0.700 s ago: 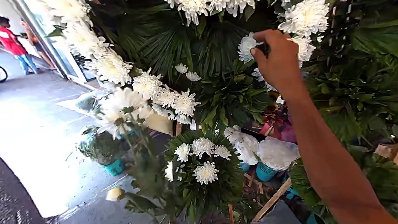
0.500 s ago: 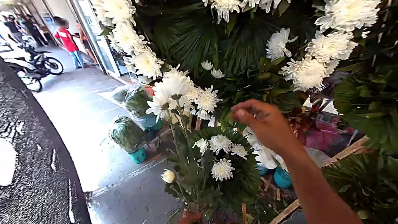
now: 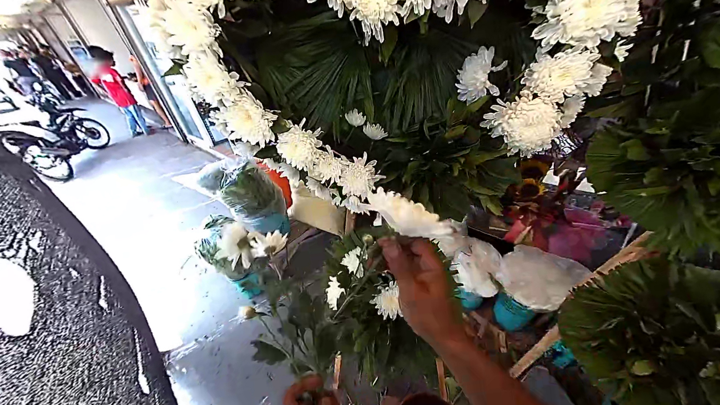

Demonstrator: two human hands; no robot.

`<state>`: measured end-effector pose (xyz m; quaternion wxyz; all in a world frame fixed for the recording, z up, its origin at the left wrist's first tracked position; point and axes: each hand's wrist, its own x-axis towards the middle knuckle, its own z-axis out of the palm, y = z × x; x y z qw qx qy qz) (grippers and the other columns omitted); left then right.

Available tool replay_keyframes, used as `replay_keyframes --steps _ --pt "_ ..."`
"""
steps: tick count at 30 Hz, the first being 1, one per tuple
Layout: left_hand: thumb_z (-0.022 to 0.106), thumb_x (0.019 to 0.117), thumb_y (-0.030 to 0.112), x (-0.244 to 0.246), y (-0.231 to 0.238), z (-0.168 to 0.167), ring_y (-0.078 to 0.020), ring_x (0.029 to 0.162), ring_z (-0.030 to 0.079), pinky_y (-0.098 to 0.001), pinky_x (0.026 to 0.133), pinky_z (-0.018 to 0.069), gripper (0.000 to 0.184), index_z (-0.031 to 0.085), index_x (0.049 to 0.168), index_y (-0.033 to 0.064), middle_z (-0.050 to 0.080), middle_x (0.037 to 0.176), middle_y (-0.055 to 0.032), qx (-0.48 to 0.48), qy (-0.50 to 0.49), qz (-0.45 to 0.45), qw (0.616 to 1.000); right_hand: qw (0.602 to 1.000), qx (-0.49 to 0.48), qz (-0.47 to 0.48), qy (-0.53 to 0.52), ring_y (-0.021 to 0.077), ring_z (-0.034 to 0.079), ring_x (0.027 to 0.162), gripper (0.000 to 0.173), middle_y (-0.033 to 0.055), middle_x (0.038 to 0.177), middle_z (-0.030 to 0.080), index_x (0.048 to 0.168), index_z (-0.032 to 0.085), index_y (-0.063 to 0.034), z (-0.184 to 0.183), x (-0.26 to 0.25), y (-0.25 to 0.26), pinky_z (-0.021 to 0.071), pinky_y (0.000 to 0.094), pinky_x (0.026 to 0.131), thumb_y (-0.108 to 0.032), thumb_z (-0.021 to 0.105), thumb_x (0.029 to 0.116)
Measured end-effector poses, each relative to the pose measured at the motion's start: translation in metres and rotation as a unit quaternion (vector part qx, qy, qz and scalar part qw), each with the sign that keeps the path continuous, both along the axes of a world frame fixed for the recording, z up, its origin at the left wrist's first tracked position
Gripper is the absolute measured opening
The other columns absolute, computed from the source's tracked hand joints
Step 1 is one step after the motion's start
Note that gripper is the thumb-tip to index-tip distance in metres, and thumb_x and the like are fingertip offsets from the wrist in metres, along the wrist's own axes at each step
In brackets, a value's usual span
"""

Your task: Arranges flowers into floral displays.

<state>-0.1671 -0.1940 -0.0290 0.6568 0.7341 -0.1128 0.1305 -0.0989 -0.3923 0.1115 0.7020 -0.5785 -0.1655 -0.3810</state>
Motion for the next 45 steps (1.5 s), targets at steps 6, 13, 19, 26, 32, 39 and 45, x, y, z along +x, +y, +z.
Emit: replay_keyframes --steps 6,13,19,26,32,39,45 --pt "0.052 0.1001 0.021 0.035 -0.006 0.02 -0.0119 0.068 0.061 -0.035 0.06 0.0553 0.033 0.059 0.126 0.0011 0.066 0.092 -0.0062 0.041 0.022 0.044 0.998 0.959 0.262 0.103 0.043 0.0206 0.073 0.093 0.014 0.01 0.105 0.072 0.117 0.058 -0.0079 -0.023 -0.05 0.019 0.0636 0.0367 0.083 -0.015 0.053 0.1066" --pt "0.069 0.096 0.039 0.027 -0.041 0.046 -0.0079 0.111 0.063 -0.03 0.098 0.0543 0.058 0.053 0.137 0.0014 0.065 0.123 -0.0039 -0.043 -0.01 -0.156 0.987 0.961 0.206 0.135 0.127 0.0193 0.073 0.092 0.015 0.0118 0.105 0.071 0.116 0.058 -0.0028 -0.037 -0.067 0.015 0.0632 0.0357 0.084 -0.011 0.049 0.1075" --pt "0.055 0.1029 0.049 0.021 -0.059 0.047 -0.0076 0.095 0.062 -0.027 0.084 0.055 0.062 0.058 0.133 -0.0049 0.064 0.118 -0.0105 -0.075 -0.064 -0.146 0.984 0.925 0.224 0.202 0.231 0.0202 0.073 0.09 0.019 0.0151 0.106 0.07 0.117 0.057 0.001 -0.045 -0.068 0.008 0.0632 0.0355 0.082 -0.01 0.044 0.1088" --pt "0.051 0.1036 0.053 0.007 -0.054 0.031 -0.0071 0.071 0.06 -0.027 0.066 0.0548 0.052 0.066 0.114 0.0041 0.067 0.09 -0.0005 -0.053 -0.021 -0.126 0.99 0.944 0.216 0.12 0.22 0.0178 0.074 0.086 0.019 0.0111 0.097 0.073 0.108 0.062 -0.0009 -0.041 -0.065 -0.011 0.0634 0.0338 0.08 -0.009 0.045 0.108" --pt "0.062 0.0995 0.046 0.007 -0.04 0.043 -0.0047 0.081 0.06 -0.0233 0.073 0.054 0.047 0.064 0.127 0.0086 0.065 0.102 0.0019 -0.047 -0.011 -0.15 0.988 0.953 0.193 0.105 0.207 0.0216 0.07 0.103 0.022 0.0089 0.11 0.071 0.12 0.057 -0.008 -0.031 -0.053 -0.042 0.0576 0.0424 0.096 -0.018 0.041 0.1103" --pt "0.049 0.1041 0.037 0.018 -0.047 0.055 -0.0183 0.079 0.065 -0.0424 0.071 0.056 0.037 0.071 0.1 0.0082 0.067 0.085 -0.0061 0.178 -0.099 -0.011 0.979 0.949 -0.129 -0.081 0.277 0.0121 0.07 0.081 0.021 0.004 0.091 0.072 0.106 0.068 -0.001 -0.062 -0.071 -0.013 0.0616 0.0322 0.076 -0.021 0.065 0.0997" --pt "0.057 0.0983 0.028 0.02 -0.029 0.072 -0.0346 0.084 0.071 -0.0549 0.067 0.0577 0.028 0.073 0.101 0.0053 0.07 0.112 -0.0213 0.288 -0.142 -0.064 0.945 0.755 -0.617 -0.218 -0.046 0.026 0.056 0.135 0.019 -0.0032 0.123 0.073 0.114 0.075 -0.03 -0.025 -0.078 -0.047 0.0261 0.0678 0.119 -0.037 0.064 0.1002"
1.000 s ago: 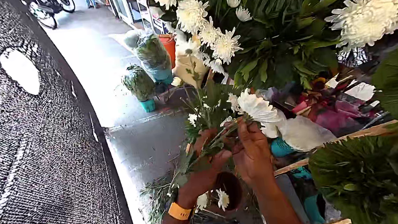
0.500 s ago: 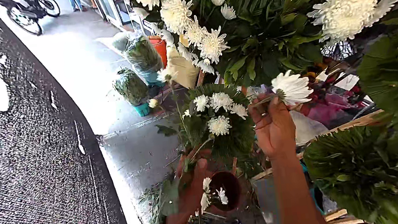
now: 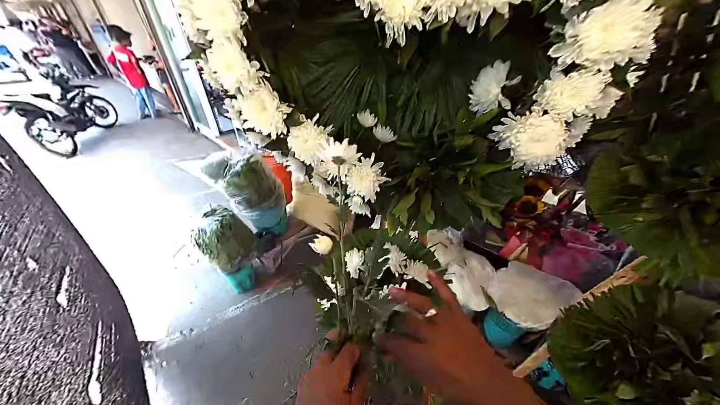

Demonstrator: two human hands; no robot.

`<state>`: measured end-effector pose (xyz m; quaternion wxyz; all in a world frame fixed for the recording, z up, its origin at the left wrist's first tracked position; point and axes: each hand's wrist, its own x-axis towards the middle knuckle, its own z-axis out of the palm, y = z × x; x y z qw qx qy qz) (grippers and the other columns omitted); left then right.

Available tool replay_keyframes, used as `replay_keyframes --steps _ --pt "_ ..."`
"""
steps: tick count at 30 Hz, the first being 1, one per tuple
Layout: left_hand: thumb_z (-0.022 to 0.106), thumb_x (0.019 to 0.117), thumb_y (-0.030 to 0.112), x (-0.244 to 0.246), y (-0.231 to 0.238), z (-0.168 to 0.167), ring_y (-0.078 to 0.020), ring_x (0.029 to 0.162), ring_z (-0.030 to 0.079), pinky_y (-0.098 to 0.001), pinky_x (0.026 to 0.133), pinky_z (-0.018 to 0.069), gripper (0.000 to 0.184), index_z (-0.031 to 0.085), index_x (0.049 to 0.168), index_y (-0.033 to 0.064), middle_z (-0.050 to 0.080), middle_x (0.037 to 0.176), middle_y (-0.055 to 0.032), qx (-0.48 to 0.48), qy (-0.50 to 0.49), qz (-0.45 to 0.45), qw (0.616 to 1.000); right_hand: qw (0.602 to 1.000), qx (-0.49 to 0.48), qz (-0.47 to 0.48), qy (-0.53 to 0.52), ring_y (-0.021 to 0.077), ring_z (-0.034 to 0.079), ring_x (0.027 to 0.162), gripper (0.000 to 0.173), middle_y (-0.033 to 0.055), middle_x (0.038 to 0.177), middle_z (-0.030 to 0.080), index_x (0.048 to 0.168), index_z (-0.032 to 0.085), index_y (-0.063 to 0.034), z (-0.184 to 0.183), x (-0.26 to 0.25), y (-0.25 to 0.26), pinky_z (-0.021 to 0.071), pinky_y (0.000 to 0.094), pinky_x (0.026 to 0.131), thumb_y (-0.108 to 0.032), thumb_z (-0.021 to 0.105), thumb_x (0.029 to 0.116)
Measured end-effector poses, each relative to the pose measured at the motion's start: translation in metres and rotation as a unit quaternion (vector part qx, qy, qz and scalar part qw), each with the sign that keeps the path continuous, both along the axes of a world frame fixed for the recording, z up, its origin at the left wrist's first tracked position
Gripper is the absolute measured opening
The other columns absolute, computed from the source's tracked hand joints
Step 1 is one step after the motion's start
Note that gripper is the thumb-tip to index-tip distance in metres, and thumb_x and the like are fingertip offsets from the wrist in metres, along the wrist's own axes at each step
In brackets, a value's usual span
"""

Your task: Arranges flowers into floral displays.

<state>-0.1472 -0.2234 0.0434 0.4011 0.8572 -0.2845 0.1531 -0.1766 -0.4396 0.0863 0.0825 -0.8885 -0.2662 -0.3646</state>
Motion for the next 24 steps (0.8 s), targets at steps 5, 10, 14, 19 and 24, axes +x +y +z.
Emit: replay_keyframes --steps 5,10,14,19,24 --pt "0.057 0.097 0.029 0.009 0.02 0.023 -0.0307 0.076 0.071 -0.0503 0.06 0.0577 0.027 0.072 0.097 0.0059 0.069 0.112 -0.0209 0.046 -0.044 -0.053 0.997 0.991 -0.074 0.096 0.058 0.021 0.066 0.115 0.015 0.0016 0.108 0.075 0.108 0.077 -0.0206 0.031 0.025 -0.009 0.0255 0.0566 0.123 -0.026 0.067 0.0981" --pt "0.052 0.0962 0.02 0.02 0.08 0.032 -0.0264 0.076 0.066 -0.0461 0.067 0.0548 0.03 0.071 0.094 -0.0031 0.068 0.087 -0.0185 -0.027 -0.045 0.004 0.999 0.997 -0.017 -0.076 -0.03 0.0227 0.07 0.102 0.023 0.0015 0.101 0.076 0.109 0.079 -0.0199 0.093 0.083 -0.062 0.0484 0.0533 0.101 -0.029 0.059 0.1035" --pt "0.053 0.1028 0.035 0.032 0.087 0.017 -0.0142 0.072 0.061 -0.0331 0.065 0.0541 0.039 0.067 0.092 0.0001 0.063 0.08 -0.0121 -0.118 -0.058 0.0 0.991 0.951 0.259 -0.144 0.091 0.0235 0.072 0.092 0.031 0.009 0.102 0.075 0.114 0.077 -0.0116 0.174 0.132 -0.083 0.0577 0.0539 0.085 -0.036 0.064 0.1007" --pt "0.058 0.102 0.031 0.038 0.073 0.006 -0.0052 0.075 0.061 -0.0243 0.066 0.0545 0.03 0.067 0.092 0.0046 0.063 0.084 -0.0046 -0.194 -0.044 -0.042 0.979 0.911 0.337 -0.195 0.138 0.0326 0.07 0.093 0.037 0.0156 0.098 0.073 0.103 0.077 -0.0062 0.226 0.23 -0.086 0.0543 0.0612 0.085 -0.042 0.068 0.0963" --pt "0.056 0.1027 0.034 0.046 0.075 -0.005 -0.0069 0.07 0.061 -0.028 0.067 0.0541 0.032 0.065 0.09 0.0062 0.063 0.076 -0.003 -0.214 -0.047 -0.028 0.975 0.877 0.341 -0.306 0.144 0.0412 0.065 0.11 0.041 0.022 0.116 0.069 0.113 0.073 -0.0051 0.253 0.272 -0.079 0.0492 0.0679 0.088 -0.042 0.067 0.0952"
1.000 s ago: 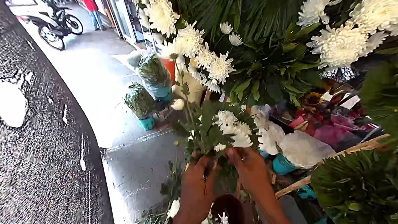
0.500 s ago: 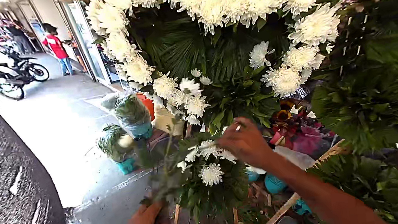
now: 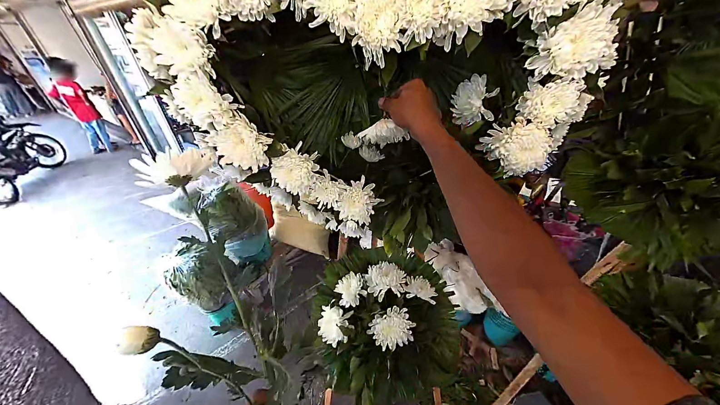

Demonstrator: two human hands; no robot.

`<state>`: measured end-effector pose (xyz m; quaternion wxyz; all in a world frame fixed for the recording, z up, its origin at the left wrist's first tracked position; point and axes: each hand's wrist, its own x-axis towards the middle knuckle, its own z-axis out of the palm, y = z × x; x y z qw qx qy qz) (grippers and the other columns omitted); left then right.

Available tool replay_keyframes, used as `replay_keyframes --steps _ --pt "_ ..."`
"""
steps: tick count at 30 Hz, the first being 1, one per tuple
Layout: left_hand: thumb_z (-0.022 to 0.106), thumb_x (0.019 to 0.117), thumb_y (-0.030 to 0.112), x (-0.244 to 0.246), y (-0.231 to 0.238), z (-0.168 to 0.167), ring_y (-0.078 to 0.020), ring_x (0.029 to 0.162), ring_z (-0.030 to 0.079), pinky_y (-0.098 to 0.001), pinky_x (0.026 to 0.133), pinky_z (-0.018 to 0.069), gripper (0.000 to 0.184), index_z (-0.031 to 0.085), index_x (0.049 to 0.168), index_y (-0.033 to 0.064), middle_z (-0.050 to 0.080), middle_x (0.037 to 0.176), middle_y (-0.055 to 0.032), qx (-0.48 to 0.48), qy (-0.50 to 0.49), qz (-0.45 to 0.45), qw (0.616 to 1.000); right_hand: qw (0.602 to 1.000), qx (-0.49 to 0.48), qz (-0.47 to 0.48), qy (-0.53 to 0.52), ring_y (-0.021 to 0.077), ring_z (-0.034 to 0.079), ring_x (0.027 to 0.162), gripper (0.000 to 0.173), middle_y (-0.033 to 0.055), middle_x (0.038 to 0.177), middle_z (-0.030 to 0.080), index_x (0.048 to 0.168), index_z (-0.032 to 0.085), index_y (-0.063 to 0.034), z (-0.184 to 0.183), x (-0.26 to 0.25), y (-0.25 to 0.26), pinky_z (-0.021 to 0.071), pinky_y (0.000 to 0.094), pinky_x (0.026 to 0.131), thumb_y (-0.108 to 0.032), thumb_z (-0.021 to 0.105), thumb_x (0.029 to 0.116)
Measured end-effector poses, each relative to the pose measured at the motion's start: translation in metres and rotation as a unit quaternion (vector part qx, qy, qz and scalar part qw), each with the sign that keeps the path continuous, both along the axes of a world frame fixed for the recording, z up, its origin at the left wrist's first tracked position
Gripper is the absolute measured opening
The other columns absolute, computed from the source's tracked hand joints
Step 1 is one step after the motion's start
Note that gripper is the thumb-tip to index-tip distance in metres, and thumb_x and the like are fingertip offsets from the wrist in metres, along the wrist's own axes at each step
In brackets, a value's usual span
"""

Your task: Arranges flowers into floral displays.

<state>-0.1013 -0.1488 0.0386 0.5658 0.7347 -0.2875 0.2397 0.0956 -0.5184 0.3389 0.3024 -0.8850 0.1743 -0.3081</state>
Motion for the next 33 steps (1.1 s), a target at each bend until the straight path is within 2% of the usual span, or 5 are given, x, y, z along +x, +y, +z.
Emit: replay_keyframes --steps 6,12,24,28,33 --pt "0.056 0.1036 0.035 0.01 -0.002 -0.007 -0.0055 0.066 0.061 -0.0271 0.062 0.0536 0.029 0.066 0.094 0.0087 0.064 0.076 0.0002 -0.028 0.025 -0.005 0.999 0.999 0.004 -0.038 -0.032 0.04 0.065 0.11 0.037 0.0212 0.116 0.069 0.112 0.071 -0.0044 0.01 0.006 0.011 0.051 0.065 0.086 -0.036 0.068 0.0941" --pt "0.056 0.1029 0.035 0.016 -0.013 -0.013 -0.0057 0.063 0.059 -0.027 0.059 0.0526 0.03 0.065 0.091 0.0081 0.063 0.075 0.0014 -0.039 0.048 -0.016 0.998 0.999 -0.02 -0.044 -0.003 0.0373 0.068 0.103 0.033 0.0176 0.108 0.071 0.105 0.074 -0.0098 -0.009 -0.001 0.006 0.0523 0.0634 0.08 -0.04 0.061 0.0982" --pt "0.059 0.1023 0.035 0.018 -0.024 -0.006 -0.0034 0.063 0.059 -0.0246 0.059 0.0525 0.026 0.065 0.091 0.0119 0.062 0.074 0.0041 -0.05 0.052 -0.02 0.997 0.995 -0.015 -0.085 -0.047 0.0374 0.067 0.11 0.032 0.02 0.116 0.069 0.111 0.07 -0.0032 0.009 0.024 0.009 0.0541 0.0603 0.085 -0.03 0.067 0.0942" --pt "0.058 0.1013 0.028 0.017 -0.03 -0.002 -0.0029 0.07 0.059 -0.0222 0.063 0.0532 0.024 0.062 0.106 0.0053 0.063 0.084 0.0004 -0.026 0.042 0.005 0.999 0.996 0.016 -0.032 -0.079 0.0362 0.068 0.104 0.036 0.0166 0.109 0.072 0.11 0.074 -0.0095 -0.009 0.024 -0.002 0.0531 0.0626 0.084 -0.042 0.061 0.0994" --pt "0.054 0.1018 0.021 0.019 -0.038 0.003 -0.0079 0.068 0.059 -0.026 0.058 0.0532 0.027 0.047 0.121 0.0035 0.061 0.092 -0.0055 -0.025 0.034 0.012 0.999 0.993 0.039 -0.052 -0.095 0.0393 0.067 0.106 0.03 0.0223 0.111 0.069 0.109 0.071 -0.0017 0.004 0.028 0.009 0.0533 0.0609 0.087 -0.027 0.069 0.0932"
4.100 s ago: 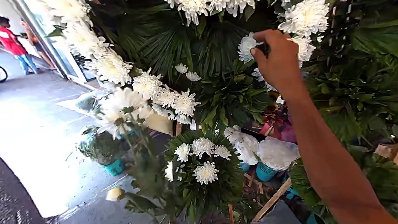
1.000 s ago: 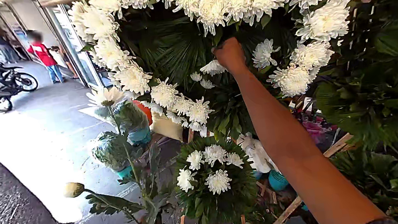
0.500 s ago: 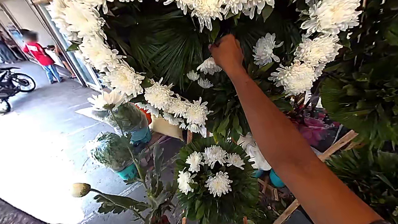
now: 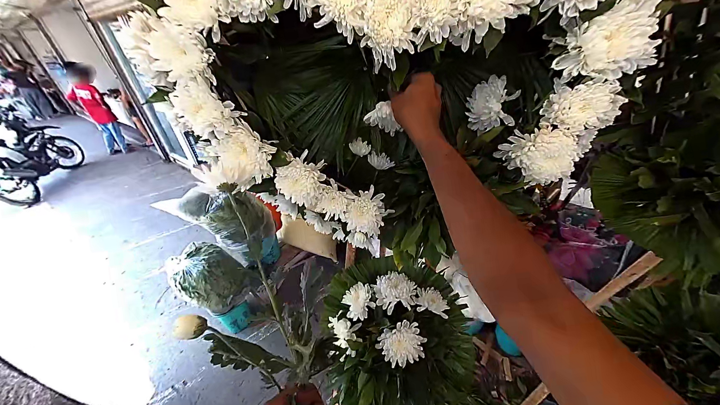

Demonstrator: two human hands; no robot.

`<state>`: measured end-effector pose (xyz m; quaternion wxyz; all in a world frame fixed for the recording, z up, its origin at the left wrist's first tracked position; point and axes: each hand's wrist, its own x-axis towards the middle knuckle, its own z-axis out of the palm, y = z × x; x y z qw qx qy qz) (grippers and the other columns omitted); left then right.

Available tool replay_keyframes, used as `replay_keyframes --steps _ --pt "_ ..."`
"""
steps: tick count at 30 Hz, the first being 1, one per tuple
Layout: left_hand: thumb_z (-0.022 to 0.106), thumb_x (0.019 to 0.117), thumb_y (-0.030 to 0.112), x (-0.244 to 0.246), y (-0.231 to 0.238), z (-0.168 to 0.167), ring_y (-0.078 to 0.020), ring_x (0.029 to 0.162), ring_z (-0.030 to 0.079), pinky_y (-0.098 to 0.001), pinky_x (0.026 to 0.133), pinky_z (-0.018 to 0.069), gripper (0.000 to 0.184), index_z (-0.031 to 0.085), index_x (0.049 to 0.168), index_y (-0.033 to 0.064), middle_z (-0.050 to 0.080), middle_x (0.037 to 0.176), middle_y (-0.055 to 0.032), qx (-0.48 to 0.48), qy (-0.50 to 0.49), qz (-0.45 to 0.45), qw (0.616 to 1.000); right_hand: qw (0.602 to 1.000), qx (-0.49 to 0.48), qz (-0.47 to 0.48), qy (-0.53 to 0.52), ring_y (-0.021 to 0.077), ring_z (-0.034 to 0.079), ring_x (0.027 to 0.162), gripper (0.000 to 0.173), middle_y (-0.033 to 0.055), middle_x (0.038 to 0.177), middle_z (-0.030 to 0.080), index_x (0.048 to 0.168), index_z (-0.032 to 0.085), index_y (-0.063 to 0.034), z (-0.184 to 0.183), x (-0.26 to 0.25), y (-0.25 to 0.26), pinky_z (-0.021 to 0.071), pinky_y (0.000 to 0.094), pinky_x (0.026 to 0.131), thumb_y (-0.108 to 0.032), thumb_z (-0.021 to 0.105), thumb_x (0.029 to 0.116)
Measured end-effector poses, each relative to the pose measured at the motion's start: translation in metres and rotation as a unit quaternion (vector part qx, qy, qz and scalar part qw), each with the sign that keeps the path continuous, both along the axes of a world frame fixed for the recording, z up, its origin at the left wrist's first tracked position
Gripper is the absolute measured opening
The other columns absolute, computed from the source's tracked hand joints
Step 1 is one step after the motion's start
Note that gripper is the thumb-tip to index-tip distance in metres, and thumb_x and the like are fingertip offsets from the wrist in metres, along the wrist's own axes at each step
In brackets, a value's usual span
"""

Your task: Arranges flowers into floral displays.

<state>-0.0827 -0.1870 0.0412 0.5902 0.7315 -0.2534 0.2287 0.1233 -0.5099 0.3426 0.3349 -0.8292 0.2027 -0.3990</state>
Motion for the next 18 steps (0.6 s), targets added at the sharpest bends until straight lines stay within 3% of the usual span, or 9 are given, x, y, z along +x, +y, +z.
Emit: replay_keyframes --steps 3,6,7,9,11,15,16,18 --pt "0.056 0.0992 0.017 -0.001 0.001 -0.001 -0.0068 0.072 0.06 -0.0252 0.06 0.0533 0.038 0.041 0.133 0.0105 0.062 0.094 -0.0006 -0.027 -0.002 -0.017 0.999 1.0 -0.011 0.001 -0.015 0.0391 0.068 0.106 0.034 0.0211 0.111 0.07 0.112 0.071 -0.0032 -0.005 0.0 -0.002 0.0529 0.0625 0.088 -0.033 0.068 0.0943" --pt "0.056 0.0957 0.011 -0.003 -0.001 -0.003 -0.0056 0.08 0.062 -0.0245 0.066 0.0554 0.055 0.033 0.145 0.0175 0.062 0.102 0.0031 -0.045 -0.013 -0.039 0.998 0.988 -0.042 0.074 -0.13 0.0292 0.067 0.112 0.05 0.0134 0.121 0.07 0.13 0.065 -0.0081 -0.039 -0.05 0.0 0.053 0.055 0.096 -0.048 0.059 0.1002" --pt "0.056 0.096 0.012 -0.004 -0.004 -0.003 -0.0055 0.08 0.062 -0.0245 0.066 0.0555 0.054 0.034 0.145 0.0187 0.063 0.102 0.0028 -0.045 -0.015 -0.041 0.998 0.978 -0.047 0.114 -0.168 0.0247 0.067 0.11 0.048 0.0108 0.122 0.068 0.131 0.064 -0.0098 -0.056 -0.076 0.009 0.0552 0.0486 0.094 -0.048 0.057 0.102" --pt "0.057 0.0989 0.016 -0.008 -0.009 -0.003 -0.0042 0.083 0.063 -0.023 0.07 0.0563 0.047 0.039 0.142 0.0206 0.064 0.102 0.0026 -0.031 -0.015 -0.043 0.998 0.953 -0.011 0.226 -0.204 0.0184 0.067 0.094 0.035 0.0068 0.111 0.069 0.123 0.066 -0.0115 -0.091 -0.122 0.035 0.0577 0.0388 0.078 -0.041 0.057 0.1047" --pt "0.056 0.1004 0.02 -0.013 -0.015 -0.004 -0.0033 0.086 0.065 -0.0226 0.075 0.0575 0.042 0.041 0.14 0.021 0.065 0.103 0.0021 -0.006 -0.019 -0.048 0.999 0.923 0.068 0.342 -0.165 0.0184 0.07 0.095 0.027 0.0056 0.11 0.072 0.116 0.069 -0.0089 -0.114 -0.143 0.053 0.0608 0.0385 0.082 -0.03 0.056 0.1061" --pt "0.055 0.1005 0.02 -0.026 -0.026 -0.008 -0.0058 0.078 0.065 -0.0253 0.068 0.0578 0.036 0.046 0.135 0.0139 0.066 0.095 -0.0026 0.07 -0.007 -0.082 0.994 0.862 0.195 0.467 -0.02 0.0205 0.071 0.107 0.04 0.0074 0.121 0.072 0.134 0.062 -0.0064 -0.132 -0.141 0.069 0.0588 0.0416 0.093 -0.033 0.044 0.1106" --pt "0.055 0.0994 0.019 -0.03 -0.028 -0.011 -0.0086 0.074 0.064 -0.028 0.064 0.0571 0.036 0.047 0.133 0.0106 0.066 0.092 -0.0048 0.092 0.005 -0.088 0.992 0.851 0.232 0.47 -0.006 0.0206 0.071 0.104 0.04 0.0084 0.119 0.072 0.134 0.062 -0.0063 -0.134 -0.139 0.069 0.0594 0.0405 0.091 -0.034 0.046 0.1099" --pt "0.056 0.0976 0.019 -0.037 -0.029 -0.02 -0.0138 0.07 0.065 -0.0347 0.061 0.0571 0.036 0.049 0.13 0.0046 0.067 0.089 -0.0083 0.134 0.024 -0.077 0.988 0.849 0.279 0.449 -0.013 0.0181 0.07 0.088 0.027 0.0095 0.106 0.071 0.122 0.067 -0.0044 -0.141 -0.139 0.067 0.0605 0.0356 0.079 -0.025 0.058 0.1058"
